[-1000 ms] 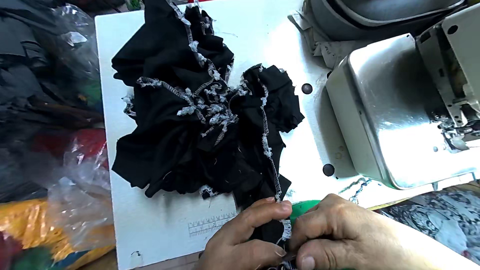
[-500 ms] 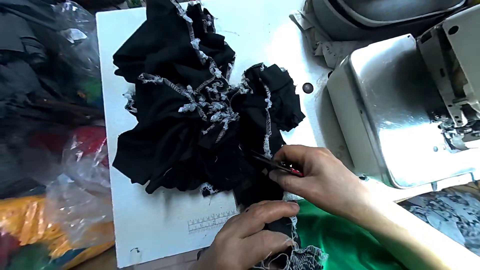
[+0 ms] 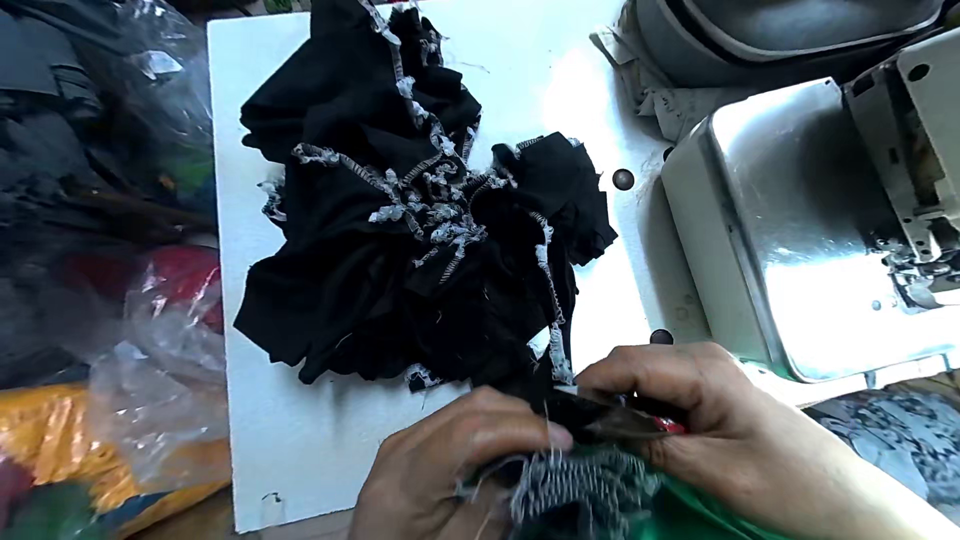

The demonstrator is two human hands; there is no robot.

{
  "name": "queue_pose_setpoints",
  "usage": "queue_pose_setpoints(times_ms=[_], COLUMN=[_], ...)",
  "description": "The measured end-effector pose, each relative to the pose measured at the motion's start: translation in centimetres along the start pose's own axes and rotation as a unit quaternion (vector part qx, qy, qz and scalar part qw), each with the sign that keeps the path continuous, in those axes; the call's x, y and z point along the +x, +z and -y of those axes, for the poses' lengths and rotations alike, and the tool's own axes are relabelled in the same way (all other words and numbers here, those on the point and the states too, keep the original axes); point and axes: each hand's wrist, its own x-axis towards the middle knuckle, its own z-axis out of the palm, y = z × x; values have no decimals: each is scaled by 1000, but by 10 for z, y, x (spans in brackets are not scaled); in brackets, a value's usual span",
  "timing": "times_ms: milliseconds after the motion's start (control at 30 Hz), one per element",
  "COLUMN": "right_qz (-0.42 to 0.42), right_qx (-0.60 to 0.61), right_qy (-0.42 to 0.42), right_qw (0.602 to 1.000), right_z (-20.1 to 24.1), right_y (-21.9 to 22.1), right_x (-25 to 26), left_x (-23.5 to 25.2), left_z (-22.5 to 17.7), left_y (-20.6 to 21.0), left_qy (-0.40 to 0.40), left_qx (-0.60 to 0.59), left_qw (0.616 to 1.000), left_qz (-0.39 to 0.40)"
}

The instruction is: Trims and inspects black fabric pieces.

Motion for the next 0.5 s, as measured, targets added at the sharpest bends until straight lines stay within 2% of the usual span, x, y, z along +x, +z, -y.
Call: queue_pose_setpoints(times_ms=[100, 267, 400, 500], right_qz=[-6, -10, 16, 33], right_qx=[-40, -113, -123, -102], right_qy=[-31, -46, -70, -68], right_qw=[999, 992, 990, 992], right_z=[-3, -2, 0, -1], right_y=[3, 4, 2, -2], right_x=[-6, -8, -6, -6], left_x=[3, 1, -1, -1], left_z=[4, 7, 17, 27], left_y=[11, 13, 6, 9], left_qy=[-45, -133, -68, -14], left_qx=[-12, -48, -7, 42], left_qw=[998, 989, 998, 999], left_qz=[-35, -39, 16, -5])
